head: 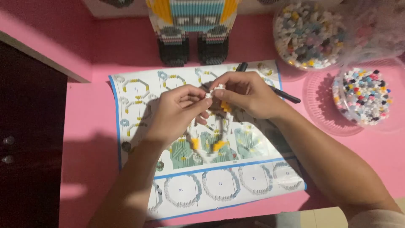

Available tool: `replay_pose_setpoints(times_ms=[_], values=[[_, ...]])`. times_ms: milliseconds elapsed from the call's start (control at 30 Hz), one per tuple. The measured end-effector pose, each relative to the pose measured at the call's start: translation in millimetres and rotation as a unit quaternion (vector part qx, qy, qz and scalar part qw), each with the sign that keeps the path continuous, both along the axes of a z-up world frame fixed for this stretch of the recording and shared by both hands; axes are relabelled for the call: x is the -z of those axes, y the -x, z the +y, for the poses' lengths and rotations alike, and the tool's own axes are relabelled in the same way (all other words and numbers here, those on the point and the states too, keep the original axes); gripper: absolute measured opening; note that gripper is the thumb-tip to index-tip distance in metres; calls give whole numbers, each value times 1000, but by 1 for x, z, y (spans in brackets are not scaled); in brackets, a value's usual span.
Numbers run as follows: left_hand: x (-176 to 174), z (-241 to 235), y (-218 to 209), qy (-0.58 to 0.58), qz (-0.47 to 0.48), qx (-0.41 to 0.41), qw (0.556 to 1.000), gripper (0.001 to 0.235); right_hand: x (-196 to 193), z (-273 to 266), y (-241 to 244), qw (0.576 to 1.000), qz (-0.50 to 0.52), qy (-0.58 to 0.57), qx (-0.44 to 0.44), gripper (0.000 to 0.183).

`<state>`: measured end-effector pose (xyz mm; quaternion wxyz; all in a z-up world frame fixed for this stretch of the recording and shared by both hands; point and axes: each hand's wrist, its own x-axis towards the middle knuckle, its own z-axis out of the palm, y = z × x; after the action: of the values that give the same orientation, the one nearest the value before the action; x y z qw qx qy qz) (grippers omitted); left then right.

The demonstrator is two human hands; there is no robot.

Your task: Assembling small interlocking plastic toy pieces into a pattern following a printed guide and using a small hammer to secure them.

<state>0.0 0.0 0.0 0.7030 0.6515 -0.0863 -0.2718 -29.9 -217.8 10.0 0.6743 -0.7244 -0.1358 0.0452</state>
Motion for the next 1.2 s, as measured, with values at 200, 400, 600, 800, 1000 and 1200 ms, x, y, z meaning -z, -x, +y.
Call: replay_pose_setpoints(times_ms=[200,400,600,800,1000,1200], values=[[-17,1,5,-72,-29,11,997,29,-4,5,2,999,22,24,4,15],[-5,-1,-2,-158,-118,25,980,26,-6,3,-2,999,48,21,-5,19],[-13,-5,4,-179,-140,-6,974,17,0,-2,-4,996,69,45,13,20],[-30,6,6,-251,-271,30,929,24,-5,8,-1,995,26,95,35,19],[-31,11,7,-300,-369,63,878,26,-15,13,1,973,-87,207,51,15],[-25,13,3,-337,-433,64,833,24,-26,4,-1,929,-240,275,59,10]])
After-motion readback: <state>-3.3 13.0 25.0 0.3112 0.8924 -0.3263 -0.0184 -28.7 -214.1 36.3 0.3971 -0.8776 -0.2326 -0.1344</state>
